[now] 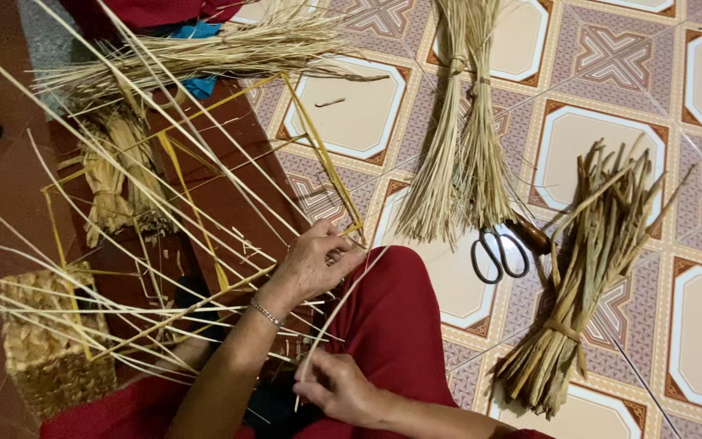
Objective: The person weaves thin dried plant strips into a rectangular basket frame. They repeatedly insert and pull strips through the frame, adjusting alignment by hand. Bundles of strips and a pair of scissors are visible nearby.
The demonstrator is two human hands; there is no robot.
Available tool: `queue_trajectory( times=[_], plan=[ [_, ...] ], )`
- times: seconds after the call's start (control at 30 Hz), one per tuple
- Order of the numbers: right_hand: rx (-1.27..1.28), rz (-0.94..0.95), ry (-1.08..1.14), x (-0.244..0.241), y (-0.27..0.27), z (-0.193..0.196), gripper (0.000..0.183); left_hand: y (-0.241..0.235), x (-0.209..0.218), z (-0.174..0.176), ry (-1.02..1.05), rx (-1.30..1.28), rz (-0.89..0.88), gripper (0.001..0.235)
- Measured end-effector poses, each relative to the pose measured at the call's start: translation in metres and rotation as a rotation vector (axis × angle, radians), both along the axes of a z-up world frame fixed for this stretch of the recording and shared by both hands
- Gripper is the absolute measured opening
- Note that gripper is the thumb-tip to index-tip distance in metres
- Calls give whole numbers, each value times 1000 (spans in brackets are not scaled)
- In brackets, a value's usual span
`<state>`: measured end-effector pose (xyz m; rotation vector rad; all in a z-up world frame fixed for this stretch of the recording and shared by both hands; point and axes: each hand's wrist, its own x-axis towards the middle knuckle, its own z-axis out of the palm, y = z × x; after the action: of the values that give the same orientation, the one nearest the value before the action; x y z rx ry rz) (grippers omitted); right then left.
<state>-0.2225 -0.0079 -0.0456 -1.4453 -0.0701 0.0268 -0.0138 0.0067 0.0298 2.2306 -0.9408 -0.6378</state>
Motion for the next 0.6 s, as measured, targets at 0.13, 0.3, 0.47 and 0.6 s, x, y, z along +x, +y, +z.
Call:
queue_trajectory(
  times=[0.13, 0.3, 0.47, 0.6],
  plan=[
    [-393, -1, -368, 18, 4, 8, 25, -2, 1, 10, 25, 104, -62, 43],
    [-561, 108, -462, 24, 10, 12, 27, -8, 1, -9, -34, 195, -160, 26],
    [-557, 190, -513, 27, 2, 13, 29, -6, 4, -29, -113, 200, -154, 10],
    [-254, 245, -269, 32, -33, 9, 42, -3, 11, -34, -37, 168, -108, 12]
  ],
)
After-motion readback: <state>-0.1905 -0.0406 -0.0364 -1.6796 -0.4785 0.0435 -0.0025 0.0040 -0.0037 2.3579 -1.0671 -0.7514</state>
